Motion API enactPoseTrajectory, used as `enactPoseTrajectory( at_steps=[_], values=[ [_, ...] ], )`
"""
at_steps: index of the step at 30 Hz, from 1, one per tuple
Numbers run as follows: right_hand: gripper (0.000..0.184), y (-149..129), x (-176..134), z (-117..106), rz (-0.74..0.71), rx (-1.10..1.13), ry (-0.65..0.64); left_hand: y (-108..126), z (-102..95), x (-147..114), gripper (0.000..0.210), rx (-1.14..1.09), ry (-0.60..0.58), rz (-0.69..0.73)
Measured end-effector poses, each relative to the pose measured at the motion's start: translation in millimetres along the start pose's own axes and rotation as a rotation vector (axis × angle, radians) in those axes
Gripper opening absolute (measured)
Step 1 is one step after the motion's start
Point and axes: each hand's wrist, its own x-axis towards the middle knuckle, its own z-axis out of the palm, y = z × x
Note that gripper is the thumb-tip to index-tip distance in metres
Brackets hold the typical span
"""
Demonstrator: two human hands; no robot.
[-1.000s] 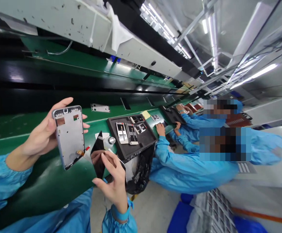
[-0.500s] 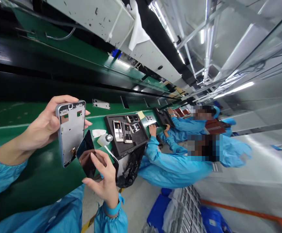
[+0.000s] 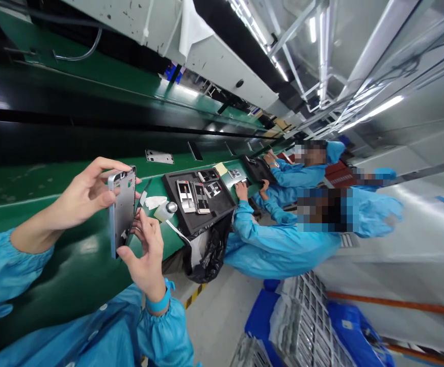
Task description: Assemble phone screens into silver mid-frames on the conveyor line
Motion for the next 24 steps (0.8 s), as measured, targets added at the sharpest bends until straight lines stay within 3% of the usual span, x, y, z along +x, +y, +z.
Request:
enactPoseTrajectory(
  at_steps=[6,10,13,17,21,24],
  values=[
    [0.080,4.8,7.4,13.1,0.016,0.083,-0.012,-9.1,5.4,-0.7,0.044,0.046,0.052,-0.068],
    [0.089,5.0,14.1,14.6,0.018,0.072,-0.021,-5.4,9.1,-0.3,0.040,0.044,0.085,-0.033],
    [0.093,3.5,22.5,14.3,0.004,0.004,-0.025,1.3,9.2,-0.2,0.040,0.050,0.121,-0.030],
    [0.084,4.8,38.0,13.1,-0.134,-0.134,-0.068,6.7,11.3,-4.0,0.048,-0.016,0.154,-0.068],
    [0.074,7.5,45.4,15.7,-0.186,-0.242,-0.111,-2.0,20.4,-9.2,0.061,-0.161,0.225,-0.153],
    [0.080,4.0,42.9,17.2,-0.169,-0.291,-0.120,-10.6,24.0,-10.2,0.061,-0.257,0.312,-0.229]
  ],
)
